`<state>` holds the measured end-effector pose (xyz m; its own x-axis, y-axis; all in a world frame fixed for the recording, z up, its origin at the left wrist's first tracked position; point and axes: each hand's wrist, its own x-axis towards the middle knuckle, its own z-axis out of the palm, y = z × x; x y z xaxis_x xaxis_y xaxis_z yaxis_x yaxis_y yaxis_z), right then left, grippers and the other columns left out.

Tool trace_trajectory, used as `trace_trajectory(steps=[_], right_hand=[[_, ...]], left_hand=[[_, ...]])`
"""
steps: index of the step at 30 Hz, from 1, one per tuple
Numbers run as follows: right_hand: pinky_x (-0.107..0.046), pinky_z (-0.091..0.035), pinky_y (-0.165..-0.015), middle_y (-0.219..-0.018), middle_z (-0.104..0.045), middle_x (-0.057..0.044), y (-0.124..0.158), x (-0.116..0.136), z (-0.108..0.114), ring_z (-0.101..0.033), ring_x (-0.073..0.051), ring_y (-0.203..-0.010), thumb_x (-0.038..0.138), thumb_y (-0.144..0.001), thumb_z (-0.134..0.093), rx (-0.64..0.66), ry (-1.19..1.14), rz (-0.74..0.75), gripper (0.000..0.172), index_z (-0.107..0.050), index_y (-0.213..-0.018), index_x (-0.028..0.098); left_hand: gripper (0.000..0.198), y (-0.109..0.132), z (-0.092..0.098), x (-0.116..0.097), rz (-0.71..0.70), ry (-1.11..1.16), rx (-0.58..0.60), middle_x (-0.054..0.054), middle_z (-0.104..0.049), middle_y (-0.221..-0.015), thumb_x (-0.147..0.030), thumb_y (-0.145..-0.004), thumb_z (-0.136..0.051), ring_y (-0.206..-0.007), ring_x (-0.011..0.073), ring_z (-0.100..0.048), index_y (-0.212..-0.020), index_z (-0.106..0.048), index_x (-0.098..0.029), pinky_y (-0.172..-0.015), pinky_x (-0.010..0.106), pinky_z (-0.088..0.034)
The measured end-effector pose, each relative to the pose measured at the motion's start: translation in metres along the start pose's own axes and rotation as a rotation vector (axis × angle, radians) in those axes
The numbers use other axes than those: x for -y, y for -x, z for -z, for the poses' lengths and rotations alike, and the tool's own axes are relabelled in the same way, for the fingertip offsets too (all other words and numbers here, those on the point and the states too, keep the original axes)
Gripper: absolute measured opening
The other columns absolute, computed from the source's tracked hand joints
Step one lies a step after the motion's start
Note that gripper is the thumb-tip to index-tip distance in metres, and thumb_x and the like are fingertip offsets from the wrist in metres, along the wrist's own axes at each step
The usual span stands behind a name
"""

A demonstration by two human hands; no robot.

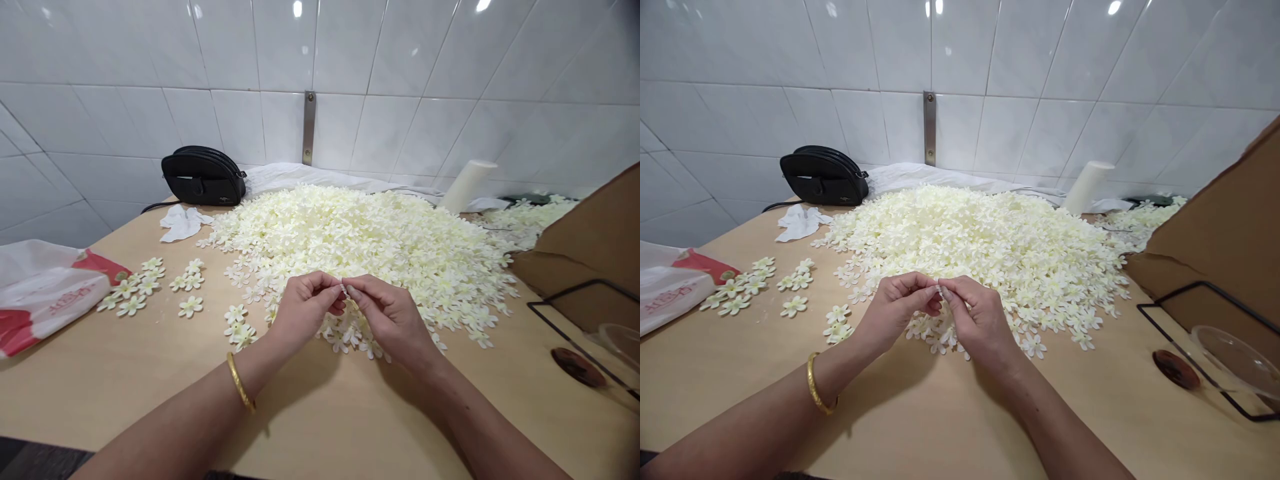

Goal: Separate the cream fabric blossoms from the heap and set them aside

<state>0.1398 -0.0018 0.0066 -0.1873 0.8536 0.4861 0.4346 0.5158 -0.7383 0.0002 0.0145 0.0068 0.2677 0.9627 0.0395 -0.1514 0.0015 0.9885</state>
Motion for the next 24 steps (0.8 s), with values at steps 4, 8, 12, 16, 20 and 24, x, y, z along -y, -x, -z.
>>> trace_trajectory(steps=[4,8,12,16,20,24], right_hand=[[-0.026,-0.047,-0.068,-0.083,-0.064,-0.004,-0.0010,-0.0026,0.0023,-0.059,-0.015,-0.076,0.019,-0.079,-0.048,-0.010,-0.058,-0.082,0.019,-0.064,-0.089,0.019],[-0.027,-0.047,-0.069,-0.084,-0.065,-0.004,-0.0005,-0.0047,0.0023,-0.059,-0.015,-0.078,0.020,-0.078,-0.049,-0.001,-0.097,-0.114,0.018,-0.064,-0.089,0.018],[-0.029,-0.046,-0.071,-0.086,-0.064,-0.005,0.0005,-0.0026,-0.0001,-0.059,-0.017,-0.079,0.022,-0.076,-0.052,-0.031,-0.064,-0.123,0.018,-0.063,-0.089,0.018],[-0.030,-0.047,-0.070,-0.087,-0.063,-0.006,-0.0011,-0.0026,-0.0002,-0.058,-0.017,-0.078,0.028,-0.073,-0.057,-0.048,-0.185,-0.267,0.026,-0.059,-0.096,0.016],[-0.028,-0.046,-0.069,-0.078,-0.061,-0.002,-0.0035,-0.0050,0.0033,-0.057,-0.014,-0.074,0.031,-0.073,-0.057,0.012,-0.464,-0.328,0.018,-0.059,-0.085,0.016],[-0.025,-0.043,-0.065,-0.072,-0.058,-0.001,-0.0034,-0.0028,0.0057,-0.054,-0.012,-0.070,0.028,-0.076,-0.054,0.019,-0.389,-0.281,0.012,-0.057,-0.075,0.016]], left_hand=[[0.009,-0.0016,0.0005,-0.0032,0.035,0.112,0.039,0.001,-0.058,-0.059,-0.020,-0.066,-0.058,-0.055,0.0099,-0.055,-0.068,-0.059,-0.011,-0.060,0.026,-0.046],[0.009,-0.0017,0.0008,-0.0060,0.066,0.142,0.055,0.001,-0.058,-0.057,-0.019,-0.064,-0.059,-0.053,0.0099,-0.054,-0.068,-0.059,-0.011,-0.059,0.026,-0.046],[0.008,-0.0001,0.0011,-0.0059,0.061,0.068,0.049,0.000,-0.056,-0.055,-0.019,-0.064,-0.059,-0.053,0.0096,-0.053,-0.065,-0.058,-0.012,-0.058,0.025,-0.045],[0.005,0.0010,0.0003,-0.0038,-0.019,0.016,0.050,-0.001,-0.055,-0.056,-0.017,-0.067,-0.054,-0.055,0.0093,-0.053,-0.065,-0.057,-0.014,-0.059,0.024,-0.043],[0.005,0.0003,-0.0001,-0.0036,-0.047,-0.006,-0.001,-0.001,-0.055,-0.056,-0.016,-0.068,-0.052,-0.054,0.0090,-0.052,-0.065,-0.054,-0.013,-0.058,0.024,-0.044],[0.004,0.0003,-0.0001,-0.0043,-0.020,-0.011,-0.013,-0.001,-0.054,-0.055,-0.016,-0.067,-0.053,-0.053,0.0090,-0.051,-0.064,-0.054,-0.013,-0.057,0.024,-0.044]])
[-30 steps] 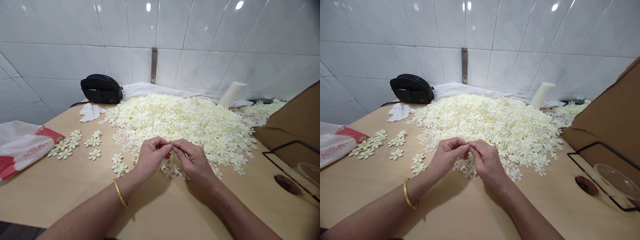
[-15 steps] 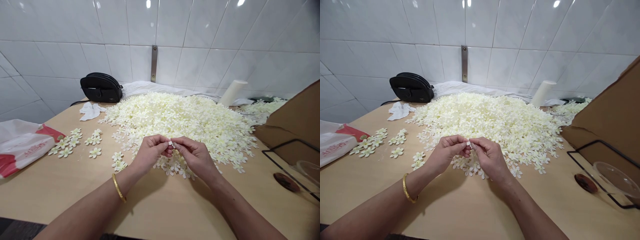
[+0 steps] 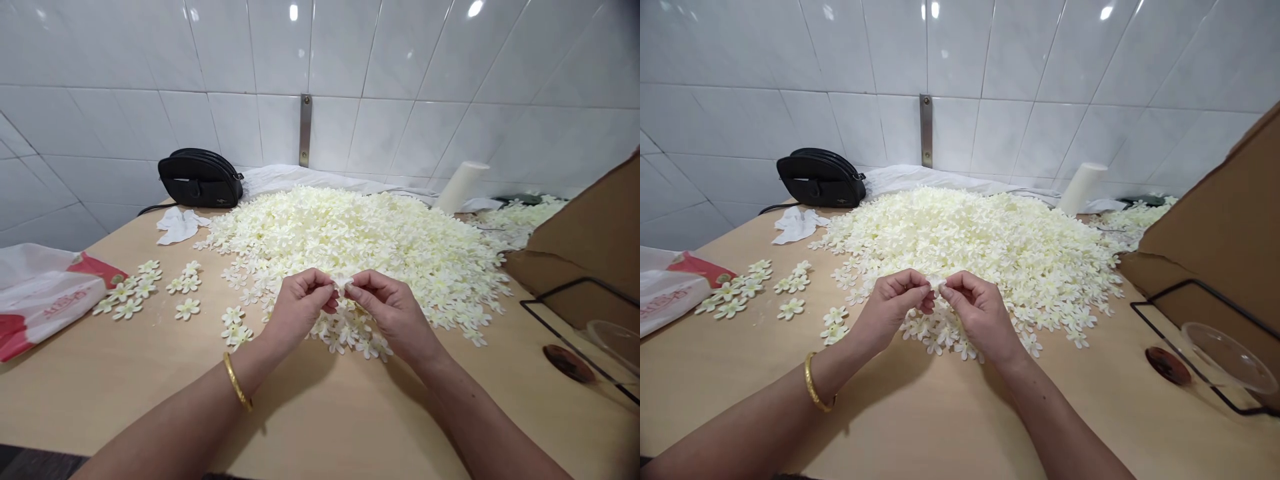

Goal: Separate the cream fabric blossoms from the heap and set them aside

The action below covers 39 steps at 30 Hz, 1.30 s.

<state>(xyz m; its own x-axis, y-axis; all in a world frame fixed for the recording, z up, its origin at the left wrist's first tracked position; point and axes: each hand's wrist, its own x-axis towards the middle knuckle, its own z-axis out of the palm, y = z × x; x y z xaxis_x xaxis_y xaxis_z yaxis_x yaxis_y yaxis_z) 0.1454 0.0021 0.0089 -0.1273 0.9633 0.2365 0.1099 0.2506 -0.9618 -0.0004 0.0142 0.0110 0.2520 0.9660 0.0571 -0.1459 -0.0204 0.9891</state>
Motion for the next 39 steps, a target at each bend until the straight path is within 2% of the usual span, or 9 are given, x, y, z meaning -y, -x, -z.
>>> trace_trajectory(steps=[4,7,10,13,18,21,24,28,39], right_hand=[[-0.021,-0.037,-0.053,-0.062,-0.048,0.002,0.001,0.005,0.001,-0.044,-0.009,-0.057,0.029,-0.079,-0.048,0.006,0.125,0.004,0.017,-0.052,-0.069,0.016],[-0.020,-0.030,-0.047,-0.056,-0.039,0.004,0.002,0.006,0.001,-0.035,-0.008,-0.051,0.029,-0.081,-0.044,0.020,0.225,0.011,0.019,-0.048,-0.068,0.017],[-0.021,-0.030,-0.049,-0.056,-0.040,0.004,0.002,0.005,0.000,-0.036,-0.009,-0.052,0.026,-0.081,-0.043,-0.050,0.409,0.088,0.018,-0.045,-0.065,0.018],[-0.023,-0.031,-0.051,-0.059,-0.043,0.003,0.002,0.003,-0.004,-0.039,-0.010,-0.054,0.023,-0.081,-0.042,-0.153,0.560,0.185,0.017,-0.044,-0.064,0.018],[-0.022,-0.032,-0.051,-0.058,-0.042,0.003,0.000,0.000,-0.008,-0.039,-0.010,-0.053,0.022,-0.082,-0.040,-0.176,0.566,0.203,0.018,-0.042,-0.065,0.019],[-0.024,-0.036,-0.056,-0.063,-0.046,0.001,0.001,0.000,-0.009,-0.044,-0.011,-0.058,0.020,-0.082,-0.041,-0.226,0.590,0.248,0.013,-0.047,-0.070,0.019],[-0.027,-0.040,-0.064,-0.076,-0.051,-0.004,0.004,0.002,-0.011,-0.049,-0.014,-0.071,0.016,-0.081,-0.042,-0.284,0.605,0.415,0.010,-0.052,-0.081,0.019],[-0.029,-0.044,-0.068,-0.082,-0.055,-0.007,0.007,0.002,-0.014,-0.053,-0.016,-0.076,0.013,-0.081,-0.040,-0.188,0.611,0.558,0.020,-0.056,-0.090,0.020],[-0.027,-0.046,-0.068,-0.079,-0.064,-0.004,0.005,-0.002,-0.009,-0.059,-0.015,-0.073,0.016,-0.079,-0.044,-0.086,0.503,0.313,0.021,-0.063,-0.086,0.019]], left_hand=[[0.009,0.001,0.001,-0.001,0.057,0.094,0.020,-0.001,-0.055,-0.060,-0.019,-0.066,-0.057,-0.057,0.0099,-0.053,-0.073,-0.057,-0.014,-0.059,0.026,-0.045],[0.009,0.001,0.002,-0.002,0.094,0.116,0.059,-0.001,-0.054,-0.058,-0.021,-0.065,-0.059,-0.055,0.0087,-0.053,-0.070,-0.058,-0.013,-0.060,0.024,-0.044],[0.010,0.001,0.001,-0.002,0.129,0.103,0.077,-0.002,-0.053,-0.051,-0.021,-0.065,-0.061,-0.049,0.0079,-0.051,-0.063,-0.057,-0.012,-0.057,0.023,-0.042],[0.010,0.001,0.000,-0.001,0.167,0.232,0.107,-0.001,-0.054,-0.051,-0.020,-0.064,-0.062,-0.049,0.0081,-0.051,-0.063,-0.056,-0.012,-0.056,0.024,-0.042],[0.012,-0.003,-0.001,0.002,0.289,0.490,0.154,0.000,-0.055,-0.055,-0.019,-0.061,-0.064,-0.049,0.0065,-0.051,-0.063,-0.054,-0.012,-0.053,0.021,-0.041],[0.013,-0.006,0.002,0.005,0.188,0.352,0.072,-0.001,-0.053,-0.052,-0.021,-0.062,-0.064,-0.048,0.0072,-0.050,-0.063,-0.054,-0.012,-0.052,0.021,-0.041],[0.017,-0.007,0.005,0.006,0.060,0.127,-0.047,-0.002,-0.051,-0.050,-0.025,-0.064,-0.062,-0.047,0.0076,-0.048,-0.060,-0.053,-0.012,-0.052,0.022,-0.041],[0.019,-0.006,0.005,0.006,0.027,0.020,-0.076,-0.002,-0.050,-0.049,-0.028,-0.065,-0.061,-0.047,0.0070,-0.046,-0.059,-0.053,-0.012,-0.049,0.021,-0.039],[0.009,-0.002,0.001,0.004,0.070,0.150,0.044,0.000,-0.055,-0.054,-0.020,-0.065,-0.060,-0.052,0.0086,-0.051,-0.063,-0.056,-0.012,-0.057,0.024,-0.043]])
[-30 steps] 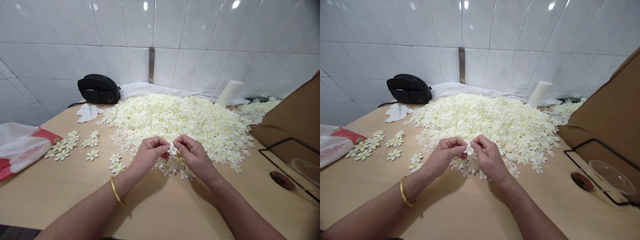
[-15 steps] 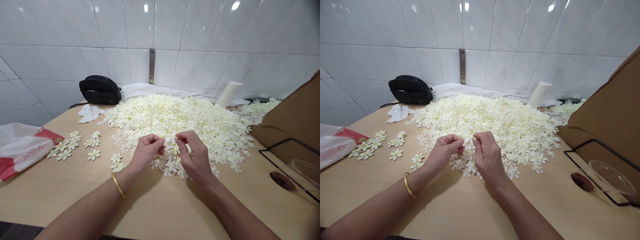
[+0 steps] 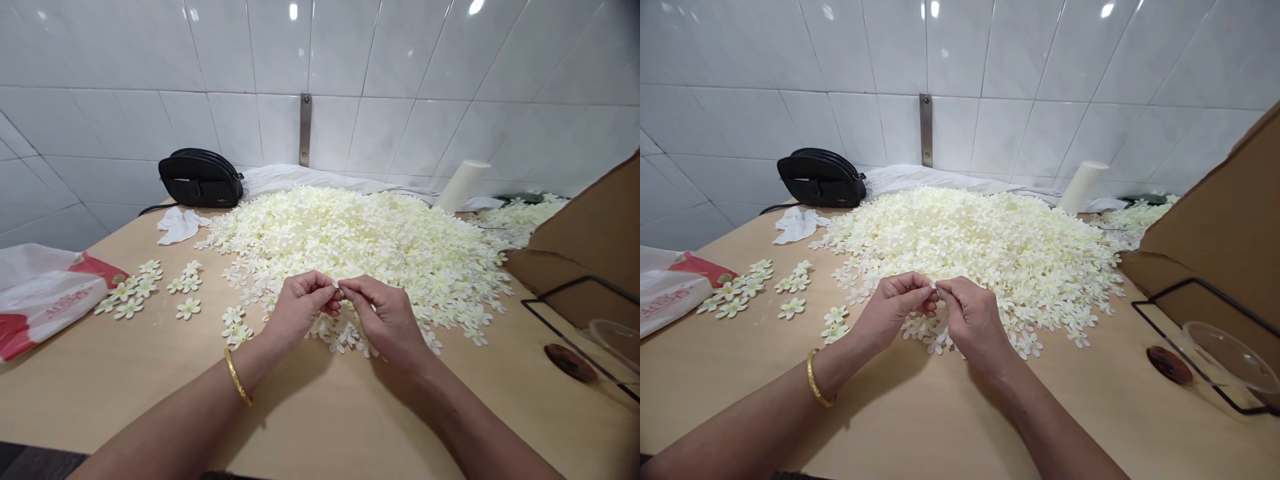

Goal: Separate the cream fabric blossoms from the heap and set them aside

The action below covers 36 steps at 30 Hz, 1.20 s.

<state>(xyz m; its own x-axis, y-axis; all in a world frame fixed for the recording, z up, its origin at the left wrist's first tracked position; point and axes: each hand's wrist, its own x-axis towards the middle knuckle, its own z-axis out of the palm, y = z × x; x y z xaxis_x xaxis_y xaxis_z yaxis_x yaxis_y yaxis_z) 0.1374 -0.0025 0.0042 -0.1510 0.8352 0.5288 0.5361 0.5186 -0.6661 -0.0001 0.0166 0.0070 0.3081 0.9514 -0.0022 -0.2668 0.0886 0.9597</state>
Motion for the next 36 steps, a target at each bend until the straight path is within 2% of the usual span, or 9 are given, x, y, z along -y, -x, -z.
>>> trace_trajectory(steps=[11,16,22,29,32,36], right_hand=[[-0.024,-0.045,-0.064,-0.076,-0.065,-0.002,-0.003,0.002,0.006,-0.059,-0.014,-0.070,0.016,-0.078,-0.047,0.064,-0.123,-0.105,0.019,-0.066,-0.081,0.019],[-0.024,-0.046,-0.067,-0.078,-0.065,-0.003,-0.002,-0.001,0.006,-0.060,-0.014,-0.073,0.018,-0.078,-0.049,0.095,-0.190,-0.164,0.017,-0.066,-0.081,0.017],[-0.026,-0.047,-0.067,-0.078,-0.065,-0.003,-0.002,-0.005,0.005,-0.060,-0.016,-0.074,0.022,-0.078,-0.050,0.129,-0.268,-0.208,0.018,-0.066,-0.085,0.018],[-0.025,-0.047,-0.062,-0.074,-0.065,-0.003,-0.001,0.000,0.003,-0.060,-0.016,-0.070,0.024,-0.077,-0.050,0.113,-0.248,-0.233,0.018,-0.066,-0.080,0.016],[-0.024,-0.046,-0.059,-0.068,-0.062,-0.003,-0.002,0.000,0.002,-0.060,-0.016,-0.068,0.025,-0.078,-0.048,0.073,-0.194,-0.266,0.018,-0.064,-0.078,0.015],[-0.023,-0.044,-0.052,-0.062,-0.059,-0.002,-0.004,-0.009,0.009,-0.059,-0.015,-0.062,0.025,-0.078,-0.048,-0.118,-0.051,-0.249,0.016,-0.059,-0.072,0.015]], left_hand=[[0.009,0.000,0.002,0.003,-0.051,-0.151,0.041,-0.001,-0.055,-0.060,-0.022,-0.070,-0.055,-0.056,0.0095,-0.053,-0.067,-0.057,-0.013,-0.060,0.025,-0.044],[0.009,0.000,0.002,0.003,-0.057,-0.240,0.054,0.000,-0.054,-0.059,-0.020,-0.071,-0.052,-0.056,0.0095,-0.051,-0.067,-0.055,-0.013,-0.058,0.024,-0.044],[0.010,0.001,0.001,0.001,-0.066,-0.332,0.019,-0.001,-0.051,-0.058,-0.021,-0.070,-0.050,-0.054,0.0089,-0.049,-0.065,-0.051,-0.013,-0.055,0.023,-0.042],[0.009,0.000,0.000,0.003,-0.110,-0.483,-0.025,-0.003,-0.047,-0.054,-0.020,-0.069,-0.046,-0.052,0.0086,-0.047,-0.063,-0.049,-0.014,-0.051,0.021,-0.039],[0.008,0.000,-0.001,0.003,-0.116,-0.493,-0.067,-0.004,-0.046,-0.052,-0.016,-0.067,-0.044,-0.049,0.0077,-0.045,-0.060,-0.048,-0.015,-0.048,0.020,-0.037],[0.007,-0.002,0.003,0.002,-0.093,-0.415,-0.139,-0.005,-0.045,-0.049,-0.015,-0.064,-0.043,-0.044,0.0063,-0.041,-0.059,-0.046,-0.016,-0.045,0.019,-0.034]])
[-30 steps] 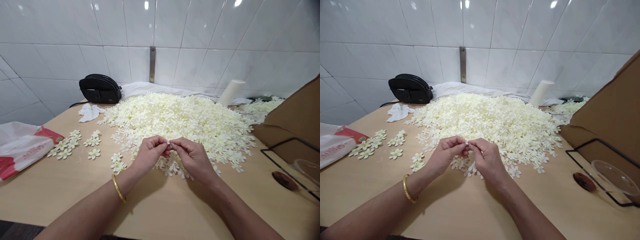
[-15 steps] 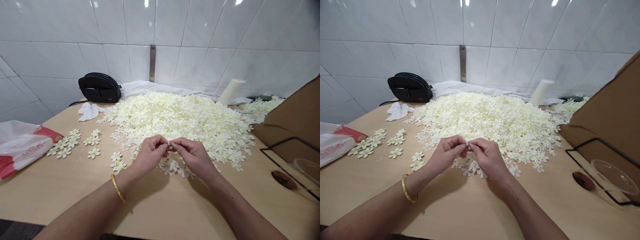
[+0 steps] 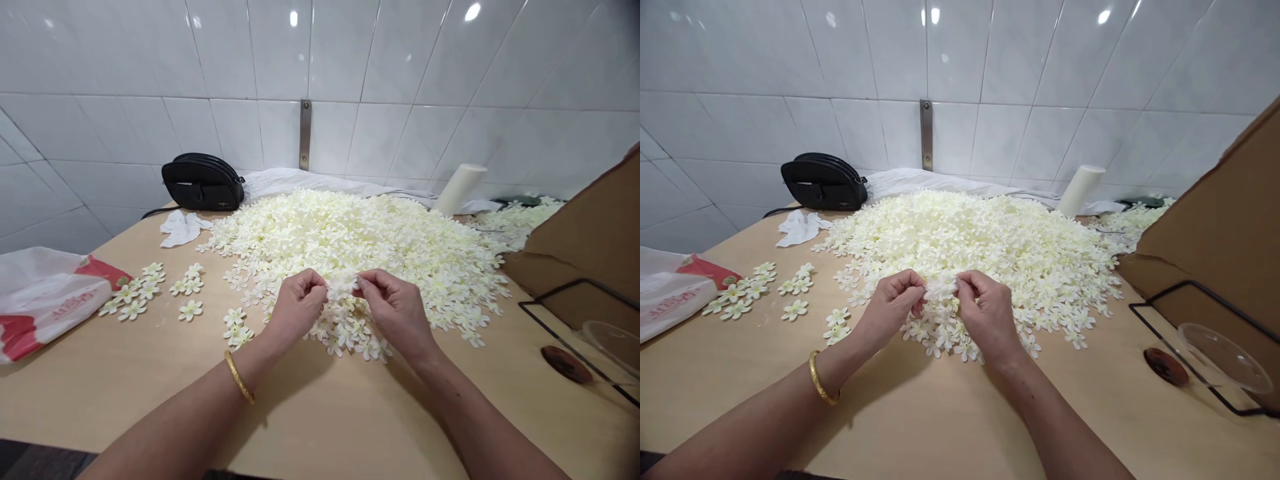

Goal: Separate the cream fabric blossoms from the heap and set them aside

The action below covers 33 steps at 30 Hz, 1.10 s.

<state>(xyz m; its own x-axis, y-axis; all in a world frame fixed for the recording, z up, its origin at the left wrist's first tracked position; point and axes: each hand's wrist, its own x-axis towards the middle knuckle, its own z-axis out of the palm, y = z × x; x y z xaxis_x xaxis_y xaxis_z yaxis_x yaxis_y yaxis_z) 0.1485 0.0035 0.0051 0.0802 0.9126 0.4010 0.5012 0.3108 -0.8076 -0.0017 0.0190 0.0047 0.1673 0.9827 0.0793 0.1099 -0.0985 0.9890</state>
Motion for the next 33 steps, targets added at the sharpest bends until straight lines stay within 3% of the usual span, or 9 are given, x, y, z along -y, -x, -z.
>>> trace_trajectory(steps=[3,6,8,11,14,19,25,29,33], right_hand=[[-0.024,-0.044,-0.054,-0.064,-0.059,-0.003,-0.007,-0.009,0.009,-0.057,-0.015,-0.061,0.021,-0.079,-0.045,-0.220,0.208,0.152,0.015,-0.058,-0.074,0.015],[-0.028,-0.044,-0.064,-0.074,-0.061,-0.008,-0.013,-0.017,0.010,-0.055,-0.017,-0.069,0.013,-0.078,-0.044,-0.354,0.496,0.418,0.016,-0.060,-0.080,0.013],[-0.031,-0.042,-0.069,-0.078,-0.061,-0.010,-0.015,-0.019,0.004,-0.053,-0.019,-0.076,0.008,-0.075,-0.045,-0.331,0.678,0.552,0.019,-0.061,-0.084,0.012],[-0.036,-0.038,-0.076,-0.084,-0.060,-0.010,-0.015,-0.020,-0.008,-0.049,-0.023,-0.084,0.006,-0.072,-0.048,-0.176,0.850,0.672,0.021,-0.062,-0.086,0.014],[-0.038,-0.034,-0.079,-0.089,-0.059,-0.009,-0.014,-0.019,-0.015,-0.046,-0.023,-0.088,0.012,-0.074,-0.050,-0.076,0.849,0.690,0.018,-0.061,-0.087,0.016],[-0.035,-0.035,-0.076,-0.085,-0.060,-0.008,-0.013,-0.023,-0.011,-0.048,-0.021,-0.085,0.017,-0.077,-0.049,-0.120,0.744,0.698,0.016,-0.060,-0.088,0.016],[-0.036,-0.036,-0.077,-0.082,-0.061,-0.007,-0.012,-0.030,-0.008,-0.051,-0.022,-0.085,0.019,-0.074,-0.054,-0.187,0.662,0.764,0.013,-0.060,-0.086,0.017],[-0.038,-0.036,-0.076,-0.081,-0.062,-0.008,-0.011,-0.030,-0.005,-0.052,-0.024,-0.087,0.018,-0.075,-0.053,-0.183,0.620,0.753,0.012,-0.060,-0.084,0.019],[-0.039,-0.036,-0.077,-0.081,-0.062,-0.009,-0.009,-0.028,-0.006,-0.052,-0.025,-0.087,0.017,-0.075,-0.052,-0.185,0.589,0.745,0.012,-0.060,-0.083,0.020]], left_hand=[[0.006,-0.005,0.006,-0.001,0.022,0.036,-0.056,-0.005,-0.046,-0.051,-0.017,-0.064,-0.043,-0.043,0.0054,-0.039,-0.061,-0.047,-0.016,-0.044,0.018,-0.033],[0.006,-0.013,0.012,-0.005,0.069,-0.060,-0.062,-0.004,-0.046,-0.051,-0.020,-0.064,-0.044,-0.041,0.0048,-0.035,-0.061,-0.048,-0.016,-0.040,0.017,-0.029],[0.008,-0.021,0.016,-0.008,0.099,-0.202,-0.051,-0.004,-0.046,-0.049,-0.021,-0.064,-0.043,-0.039,0.0046,-0.033,-0.061,-0.048,-0.016,-0.038,0.017,-0.026],[0.009,-0.036,0.023,-0.013,0.090,-0.367,-0.028,-0.003,-0.046,-0.047,-0.021,-0.062,-0.045,-0.037,0.0051,-0.032,-0.058,-0.050,-0.015,-0.037,0.018,-0.024],[0.006,-0.050,0.029,-0.013,0.074,-0.461,-0.006,-0.002,-0.044,-0.042,-0.016,-0.056,-0.050,-0.037,0.0064,-0.034,-0.051,-0.053,-0.014,-0.037,0.020,-0.024],[0.004,-0.057,0.044,-0.017,0.012,-0.581,-0.031,-0.001,-0.048,-0.044,-0.012,-0.054,-0.053,-0.044,0.0087,-0.042,-0.051,-0.055,-0.013,-0.042,0.021,-0.029],[0.011,-0.002,0.082,-0.023,-0.118,-0.706,-0.039,-0.001,-0.052,-0.054,-0.016,-0.066,-0.049,-0.054,0.0094,-0.047,-0.058,-0.057,-0.014,-0.052,0.020,-0.035],[0.016,0.049,0.100,-0.006,-0.232,-0.863,-0.010,0.002,-0.056,-0.066,-0.018,-0.072,-0.046,-0.063,0.0112,-0.050,-0.065,-0.060,-0.015,-0.061,0.023,-0.039],[0.018,0.084,0.100,0.016,-0.314,-1.018,-0.003,0.007,-0.056,-0.087,-0.016,-0.076,-0.043,-0.078,0.0152,-0.049,-0.078,-0.061,-0.017,-0.069,0.027,-0.041]])
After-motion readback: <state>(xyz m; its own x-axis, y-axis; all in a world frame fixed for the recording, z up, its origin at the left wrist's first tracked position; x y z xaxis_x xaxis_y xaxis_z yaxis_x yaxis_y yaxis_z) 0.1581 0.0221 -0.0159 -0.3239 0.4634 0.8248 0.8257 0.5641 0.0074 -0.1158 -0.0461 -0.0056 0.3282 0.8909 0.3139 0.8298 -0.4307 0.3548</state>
